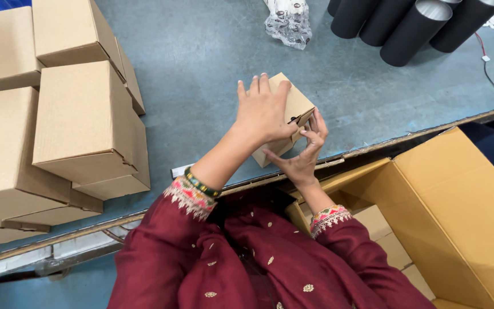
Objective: The person repeatedly picks black cylindrical containers, inserts a clear plastic strip into the bottom, and places them on the table. Later, the person opens small cardboard boxes, removes plastic-wrapped items, and places them into the boxes before closing them.
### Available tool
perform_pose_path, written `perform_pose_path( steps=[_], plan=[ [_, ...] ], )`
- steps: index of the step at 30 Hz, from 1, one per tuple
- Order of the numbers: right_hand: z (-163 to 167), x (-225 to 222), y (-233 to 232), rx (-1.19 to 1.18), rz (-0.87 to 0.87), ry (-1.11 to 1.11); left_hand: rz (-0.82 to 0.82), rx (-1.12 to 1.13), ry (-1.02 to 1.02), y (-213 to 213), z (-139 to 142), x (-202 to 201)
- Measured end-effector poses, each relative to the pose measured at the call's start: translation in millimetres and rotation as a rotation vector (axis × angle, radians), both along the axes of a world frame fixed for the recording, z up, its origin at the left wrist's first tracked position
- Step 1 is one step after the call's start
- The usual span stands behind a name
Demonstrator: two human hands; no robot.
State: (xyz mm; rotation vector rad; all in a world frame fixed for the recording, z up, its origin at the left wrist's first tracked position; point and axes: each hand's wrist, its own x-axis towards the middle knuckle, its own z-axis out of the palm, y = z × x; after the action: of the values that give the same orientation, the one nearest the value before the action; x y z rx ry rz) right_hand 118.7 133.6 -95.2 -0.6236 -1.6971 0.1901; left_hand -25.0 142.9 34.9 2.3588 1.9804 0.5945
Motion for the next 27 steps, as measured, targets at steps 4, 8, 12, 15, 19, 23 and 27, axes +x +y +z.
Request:
perform_pose_path(
  steps=[4,8,12,15,19,23,27],
  plan=[
    [-1.4,2.0,1.6,0.001,-0.021,0.003,-0.004,-0.216,-0.03,17.2,16.9,-0.8],
    [-1.3,4.1,2.2,0.006,-0.026,-0.009,-0.096,-0.339,-0.49,54.4,50.5,-43.6],
    [1.7,6.6,1.9,0.019,-0.125,-0.104,-0.248,-0.526,-1.023,78.1,65.5,-101.7],
    [5.9,10.2,1.3,-0.035,-0.181,-0.179,-0.289,-0.441,-0.952,97.8,64.9,-126.0],
    [11.0,15.4,1.8,-0.091,-0.21,-0.22,-0.389,-0.191,-0.645,138.2,54.0,-137.6],
    [9.1,12.9,3.3,-0.074,-0.214,-0.2,0.095,-0.052,-0.293,125.4,-14.3,-130.7],
    [6.0,6.9,1.6,-0.087,-0.175,-0.174,-0.008,-0.26,-0.198,85.6,-95.9,-103.9]
  ],
)
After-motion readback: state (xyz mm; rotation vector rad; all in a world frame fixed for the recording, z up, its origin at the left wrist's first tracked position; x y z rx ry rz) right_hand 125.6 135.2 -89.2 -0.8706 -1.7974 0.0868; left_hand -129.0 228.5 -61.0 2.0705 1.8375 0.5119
